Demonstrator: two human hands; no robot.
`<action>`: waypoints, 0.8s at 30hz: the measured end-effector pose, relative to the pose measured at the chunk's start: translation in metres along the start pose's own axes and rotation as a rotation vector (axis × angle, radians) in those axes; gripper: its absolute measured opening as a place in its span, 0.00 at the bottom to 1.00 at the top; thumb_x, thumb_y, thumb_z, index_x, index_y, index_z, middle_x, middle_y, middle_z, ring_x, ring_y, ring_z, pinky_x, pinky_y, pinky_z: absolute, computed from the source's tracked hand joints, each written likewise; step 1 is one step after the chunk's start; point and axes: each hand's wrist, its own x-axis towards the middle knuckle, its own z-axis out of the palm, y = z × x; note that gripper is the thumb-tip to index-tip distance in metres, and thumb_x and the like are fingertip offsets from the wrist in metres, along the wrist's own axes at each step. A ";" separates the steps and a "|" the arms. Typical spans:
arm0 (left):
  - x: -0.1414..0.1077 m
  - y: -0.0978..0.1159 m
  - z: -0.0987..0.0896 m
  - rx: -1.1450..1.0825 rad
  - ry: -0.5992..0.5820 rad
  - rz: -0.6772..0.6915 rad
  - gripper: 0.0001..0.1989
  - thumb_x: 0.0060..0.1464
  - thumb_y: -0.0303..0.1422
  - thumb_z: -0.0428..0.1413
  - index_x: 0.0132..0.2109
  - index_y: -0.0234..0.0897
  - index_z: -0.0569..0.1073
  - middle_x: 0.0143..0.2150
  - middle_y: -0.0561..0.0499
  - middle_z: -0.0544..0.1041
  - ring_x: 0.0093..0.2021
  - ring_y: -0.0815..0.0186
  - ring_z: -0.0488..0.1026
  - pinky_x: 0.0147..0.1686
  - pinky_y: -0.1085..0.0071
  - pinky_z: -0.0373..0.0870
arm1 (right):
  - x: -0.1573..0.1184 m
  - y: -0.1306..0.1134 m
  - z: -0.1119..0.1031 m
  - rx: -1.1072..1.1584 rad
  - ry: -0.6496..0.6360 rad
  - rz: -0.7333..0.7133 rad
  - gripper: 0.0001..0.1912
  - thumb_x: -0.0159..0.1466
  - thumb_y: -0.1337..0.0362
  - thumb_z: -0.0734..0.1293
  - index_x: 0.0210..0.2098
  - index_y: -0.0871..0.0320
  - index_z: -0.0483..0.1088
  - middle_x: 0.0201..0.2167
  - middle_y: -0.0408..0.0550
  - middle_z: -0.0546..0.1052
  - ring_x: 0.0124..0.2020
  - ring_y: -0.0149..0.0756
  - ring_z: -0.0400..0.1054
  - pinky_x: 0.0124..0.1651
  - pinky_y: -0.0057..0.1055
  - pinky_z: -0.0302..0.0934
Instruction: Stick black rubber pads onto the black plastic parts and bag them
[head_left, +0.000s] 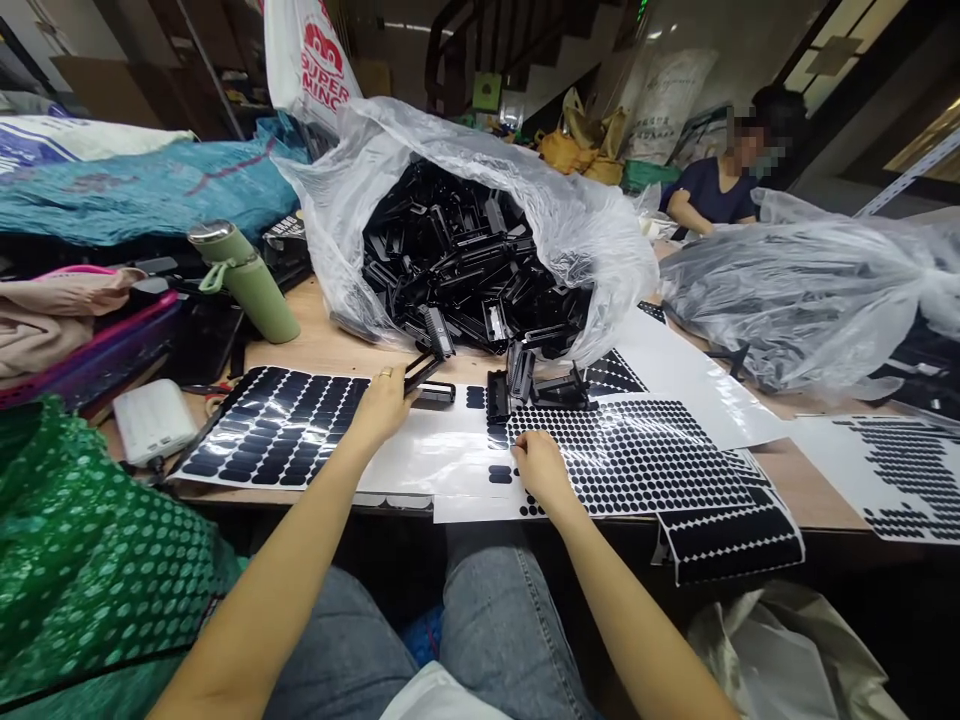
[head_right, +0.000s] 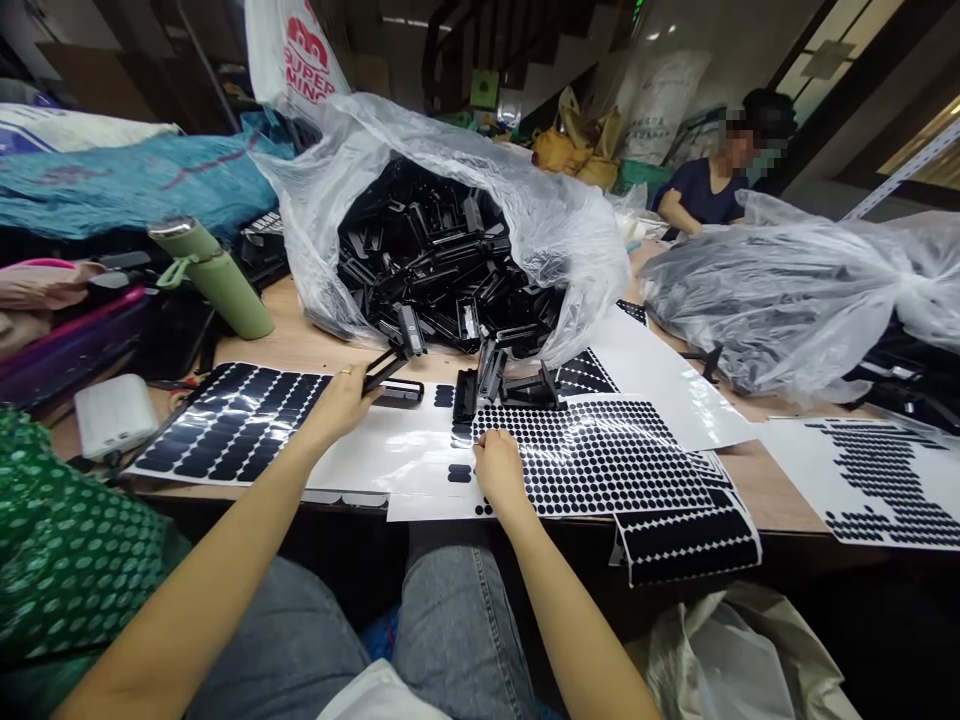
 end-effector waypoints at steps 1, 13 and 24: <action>0.003 -0.002 0.001 0.017 -0.009 0.037 0.21 0.54 0.38 0.46 0.52 0.31 0.60 0.48 0.36 0.67 0.50 0.52 0.64 0.47 0.61 0.59 | 0.001 0.000 0.000 -0.001 -0.003 0.000 0.05 0.56 0.66 0.59 0.25 0.57 0.64 0.31 0.51 0.67 0.36 0.41 0.61 0.39 0.38 0.56; 0.011 -0.010 -0.006 -0.110 -0.217 0.138 0.17 0.40 0.29 0.58 0.42 0.36 0.69 0.47 0.40 0.69 0.54 0.50 0.60 0.55 0.55 0.47 | -0.005 -0.006 -0.011 0.013 0.014 -0.026 0.06 0.58 0.66 0.57 0.25 0.57 0.63 0.30 0.51 0.67 0.35 0.40 0.61 0.39 0.37 0.56; -0.068 0.044 -0.050 -1.581 -1.041 -0.401 0.17 0.54 0.40 0.47 0.38 0.28 0.70 0.30 0.40 0.75 0.16 0.69 0.68 0.13 0.76 0.61 | -0.042 -0.091 -0.059 0.589 -0.155 -0.159 0.08 0.60 0.60 0.58 0.28 0.56 0.62 0.34 0.46 0.66 0.35 0.32 0.62 0.35 0.29 0.57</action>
